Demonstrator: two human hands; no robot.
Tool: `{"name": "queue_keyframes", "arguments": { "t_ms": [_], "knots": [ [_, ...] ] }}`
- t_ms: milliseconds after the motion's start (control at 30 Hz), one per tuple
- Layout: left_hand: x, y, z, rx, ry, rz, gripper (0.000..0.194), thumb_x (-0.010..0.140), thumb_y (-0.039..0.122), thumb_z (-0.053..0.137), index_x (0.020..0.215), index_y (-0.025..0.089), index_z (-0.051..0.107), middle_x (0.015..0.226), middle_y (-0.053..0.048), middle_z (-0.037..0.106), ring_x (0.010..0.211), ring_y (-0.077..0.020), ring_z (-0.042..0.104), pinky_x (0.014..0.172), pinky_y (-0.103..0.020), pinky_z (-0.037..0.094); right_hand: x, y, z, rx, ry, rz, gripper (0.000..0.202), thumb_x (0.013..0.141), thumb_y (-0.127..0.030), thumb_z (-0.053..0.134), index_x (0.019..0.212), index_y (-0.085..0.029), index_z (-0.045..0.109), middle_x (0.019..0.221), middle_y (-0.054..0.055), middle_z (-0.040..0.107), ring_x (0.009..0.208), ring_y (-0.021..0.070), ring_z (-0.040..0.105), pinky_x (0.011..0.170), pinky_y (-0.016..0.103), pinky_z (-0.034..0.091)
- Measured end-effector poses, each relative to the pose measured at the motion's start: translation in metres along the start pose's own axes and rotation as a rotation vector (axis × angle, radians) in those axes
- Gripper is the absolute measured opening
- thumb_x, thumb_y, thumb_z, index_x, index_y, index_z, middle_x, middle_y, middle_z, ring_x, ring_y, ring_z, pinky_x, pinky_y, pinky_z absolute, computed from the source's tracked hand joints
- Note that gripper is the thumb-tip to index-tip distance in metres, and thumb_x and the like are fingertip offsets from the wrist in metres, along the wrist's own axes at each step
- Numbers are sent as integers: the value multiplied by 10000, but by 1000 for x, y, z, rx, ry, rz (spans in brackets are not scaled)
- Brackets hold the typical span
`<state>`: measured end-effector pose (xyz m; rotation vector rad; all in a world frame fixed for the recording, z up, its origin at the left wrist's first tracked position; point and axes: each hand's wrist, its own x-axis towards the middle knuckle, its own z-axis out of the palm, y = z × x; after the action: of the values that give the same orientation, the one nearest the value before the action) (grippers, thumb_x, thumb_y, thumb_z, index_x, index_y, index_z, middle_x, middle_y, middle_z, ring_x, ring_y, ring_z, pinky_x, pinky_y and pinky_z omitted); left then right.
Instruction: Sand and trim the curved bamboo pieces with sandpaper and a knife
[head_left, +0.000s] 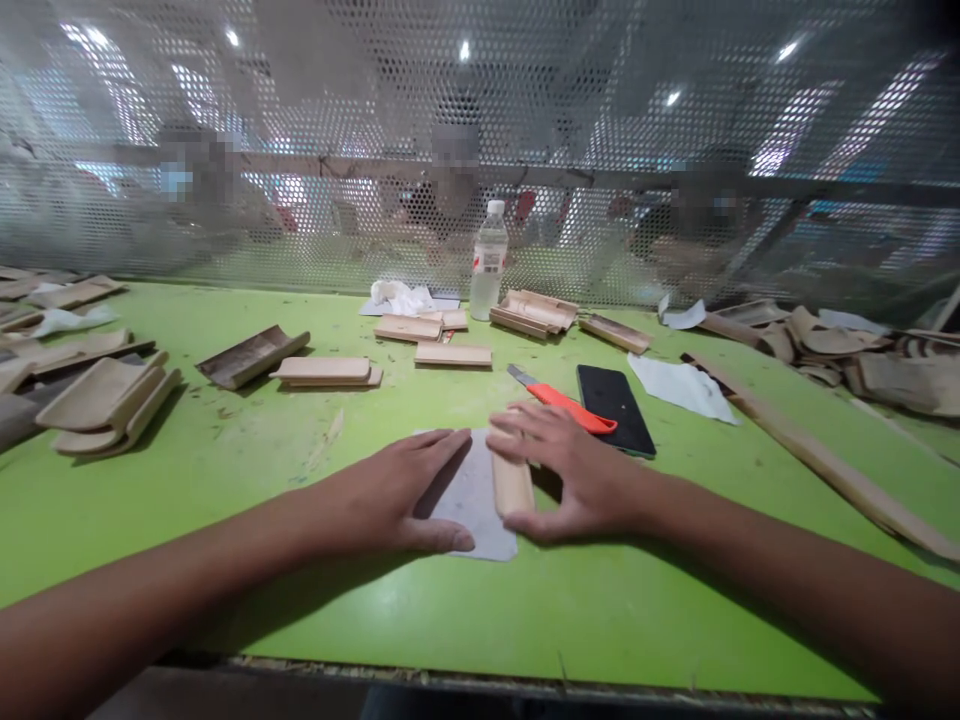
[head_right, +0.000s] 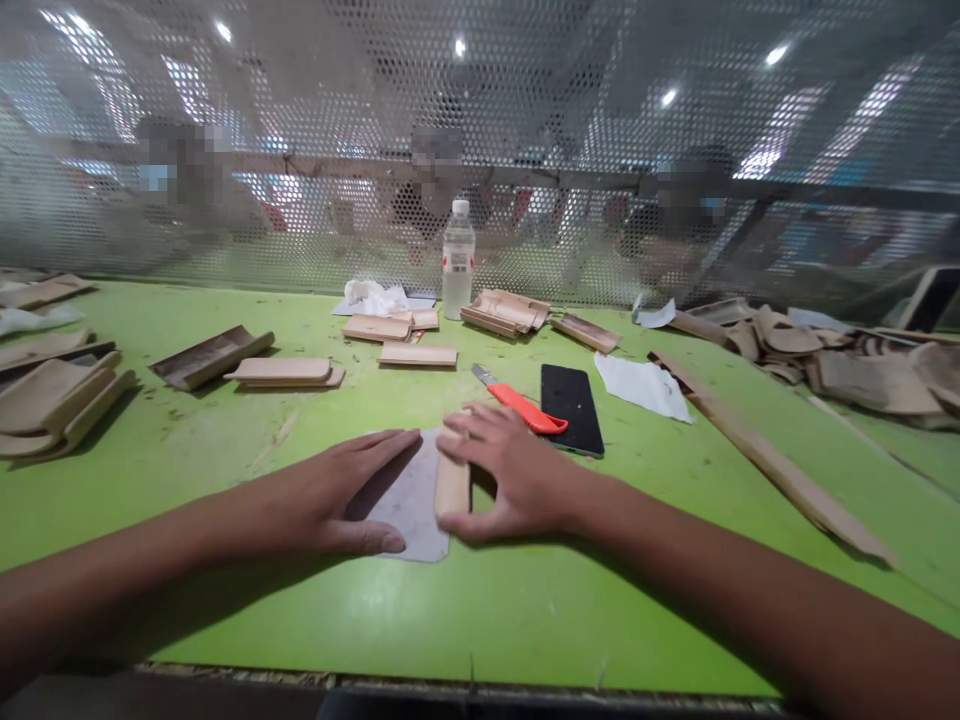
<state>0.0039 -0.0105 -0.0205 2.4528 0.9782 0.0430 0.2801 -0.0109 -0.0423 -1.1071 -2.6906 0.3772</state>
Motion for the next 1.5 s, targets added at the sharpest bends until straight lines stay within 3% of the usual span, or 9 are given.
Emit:
{"name": "queue_keyframes", "arguments": {
  "t_ms": [267,367,533,767,933,1033,1167,1300,1500],
  "knots": [
    [0,-2,2,-5,35,33,1004,876,668,652,1622,119,265,1647,-210,348,1484,-366,391,1200,-476,343,-5,-7,-4,122,-143,73,989,735,-775,723,1559,-286,475,1727,174,127,1551,482,162,1190,699,198],
    [1,-2,2,-4,28,30,1016,874,670,656,1623,113,257,1650,-212,341,1488,-364,383,1202,-473,339,-5,-5,-1,160,-126,101,966,721,-725,762,1546,-297,497,1711,163,210,1534,470,229,1187,670,254],
    [2,-1,2,-20,19,3,1035,860,649,681,1618,87,256,1639,-219,358,1465,-367,408,1197,-474,348,-4,-2,1,131,14,144,945,677,-625,798,1442,-134,539,1525,242,474,1430,432,409,1171,638,320],
    [2,-2,3,-33,31,19,1022,853,635,698,1611,95,274,1631,-227,370,1455,-376,421,1192,-494,357,-5,-5,-1,98,-58,5,816,662,-666,789,1298,-182,623,1577,225,421,1448,450,359,1160,648,305],
    [2,-2,2,-29,22,-9,1022,862,638,680,1613,84,265,1636,-225,361,1466,-377,407,1195,-482,356,-4,-6,-2,81,-17,65,759,687,-630,774,1246,-137,625,1517,268,449,1408,462,388,1132,669,319],
    [2,-2,2,-27,17,11,1013,872,632,674,1618,90,253,1645,-219,347,1471,-369,400,1204,-487,341,-6,-10,-1,135,-50,-43,791,637,-652,797,1244,-177,616,1540,223,433,1413,444,371,1141,636,329],
    [2,-3,2,-19,15,3,1028,871,642,669,1617,76,247,1650,-227,331,1478,-371,385,1206,-495,336,-6,-9,1,118,-5,30,723,675,-604,784,1227,-169,616,1481,232,476,1378,442,409,1124,656,338],
    [2,-4,2,-20,19,26,1035,865,665,667,1616,84,255,1643,-220,350,1473,-364,397,1205,-475,340,-5,-9,3,150,-37,-68,784,621,-626,814,1238,-190,602,1487,213,463,1386,439,389,1132,634,339],
    [2,-5,3,10,19,36,1017,875,662,656,1611,82,260,1641,-219,354,1472,-356,402,1199,-446,341,-2,-11,5,79,12,-32,723,667,-605,782,1196,-154,583,1419,238,495,1325,425,439,1114,628,359]
  ]
}}
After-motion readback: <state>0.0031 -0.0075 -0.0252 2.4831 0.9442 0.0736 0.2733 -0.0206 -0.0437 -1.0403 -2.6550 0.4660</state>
